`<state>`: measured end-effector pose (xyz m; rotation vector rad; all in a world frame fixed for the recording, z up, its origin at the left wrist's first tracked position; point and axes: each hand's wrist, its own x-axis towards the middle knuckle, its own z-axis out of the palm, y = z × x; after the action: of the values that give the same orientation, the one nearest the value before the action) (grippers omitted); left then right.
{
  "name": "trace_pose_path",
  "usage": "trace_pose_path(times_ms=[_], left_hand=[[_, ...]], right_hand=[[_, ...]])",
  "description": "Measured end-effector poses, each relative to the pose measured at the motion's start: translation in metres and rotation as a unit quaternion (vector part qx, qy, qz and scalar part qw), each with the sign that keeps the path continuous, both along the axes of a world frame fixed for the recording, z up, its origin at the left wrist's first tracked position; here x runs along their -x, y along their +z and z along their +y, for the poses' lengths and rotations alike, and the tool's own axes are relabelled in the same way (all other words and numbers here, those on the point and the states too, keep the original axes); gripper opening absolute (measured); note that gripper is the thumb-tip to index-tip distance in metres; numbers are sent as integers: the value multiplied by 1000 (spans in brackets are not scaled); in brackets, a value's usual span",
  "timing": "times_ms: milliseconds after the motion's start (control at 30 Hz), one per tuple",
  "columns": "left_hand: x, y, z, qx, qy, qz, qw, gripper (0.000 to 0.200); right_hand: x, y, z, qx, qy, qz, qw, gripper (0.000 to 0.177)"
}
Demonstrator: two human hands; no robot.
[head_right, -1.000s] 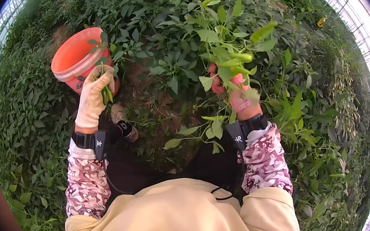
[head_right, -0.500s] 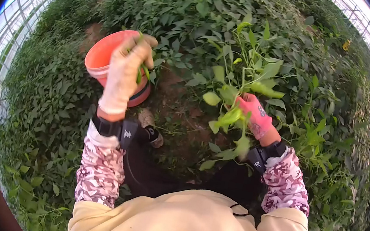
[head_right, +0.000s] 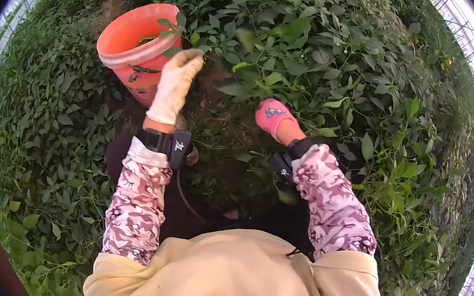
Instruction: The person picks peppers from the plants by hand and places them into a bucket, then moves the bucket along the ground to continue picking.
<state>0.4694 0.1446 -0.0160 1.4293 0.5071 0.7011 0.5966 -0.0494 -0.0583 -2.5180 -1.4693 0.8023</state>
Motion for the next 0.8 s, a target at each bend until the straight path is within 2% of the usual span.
trace_pose_path(times_ms=[33, 67, 100, 133, 167, 200, 233, 267, 300, 333, 367, 400, 433, 467, 500, 533, 567, 600, 633, 667, 733, 767, 800], left_hand=[[-3, -17, -11, 23, -15, 9, 1000, 27], [-3, -30, -21, 16, -30, 45, 998, 27], [-7, -50, -27, 32, -46, 69, 996, 29], [-7, -66, -29, -5, -75, 117, 990, 33], [-9, -79, -29, -18, -70, 141, 987, 34], [-11, -92, -28, -32, -67, 165, 983, 34], [-11, -91, -28, -27, -47, 189, 980, 32], [-14, -103, -25, -20, -47, 188, 981, 32], [-20, -116, -22, -9, -29, 182, 983, 31], [-24, -126, -21, 1, -12, 174, 985, 31], [-26, -119, -27, 79, 5, 154, 985, 32], [-28, -118, -31, 87, 8, 152, 984, 32], [-29, -121, -31, 53, 3, 164, 985, 32], [-28, -125, -32, 19, 0, 178, 984, 32], [-24, -121, -33, -8, -17, 188, 982, 32], [-21, -118, -35, 4, -23, 183, 983, 32], [-20, -118, -36, 21, -25, 188, 982, 32], [-21, -118, -37, 38, -30, 190, 981, 32], [-21, -119, -37, 44, -31, 187, 981, 32], [-21, -119, -38, 50, -32, 179, 982, 32], [-25, -121, -41, 58, -35, 166, 984, 31], [-26, -123, -43, 56, -41, 177, 982, 31], [-27, -125, -43, 55, -45, 190, 979, 30]], right_hand=[[-9, -16, 4, 125, 238, -237, 933, 25], [-13, -19, 12, 129, 243, -241, 931, 25], [-13, -23, 21, 68, -20, -40, 997, 29], [-10, -32, 30, 2, -281, 165, 945, 35], [0, -45, 42, -124, -374, 179, 901, 46], [6, -55, 46, -115, -370, 178, 905, 46], [23, -44, 48, -125, -262, 85, 953, 50], [36, -39, 50, -134, -150, -10, 980, 53], [41, -43, 50, -96, -112, -10, 989, 43], [38, -48, 48, -89, -113, -13, 989, 43], [33, -58, 46, 24, -74, -87, 993, 38], [27, -74, 44, 136, -30, -158, 978, 34], [16, -82, 36, 139, -55, -189, 971, 34], [5, -81, 24, 40, -176, -176, 968, 33], [-8, -77, 17, -113, -318, -129, 933, 33], [-20, -67, 13, -277, -418, -93, 860, 33], [-33, -53, 12, -399, -462, -70, 789, 33], [-32, -16, 11, -443, -424, -144, 777, 26], [-53, -13, 14, -626, -378, -49, 681, 19], [-59, 7, 8, -563, -424, -12, 710, 18], [-65, 14, 4, -452, -406, 58, 792, 19], [-64, 14, 7, -452, -403, 56, 793, 19], [-62, 13, 12, -402, -352, 9, 845, 19]])
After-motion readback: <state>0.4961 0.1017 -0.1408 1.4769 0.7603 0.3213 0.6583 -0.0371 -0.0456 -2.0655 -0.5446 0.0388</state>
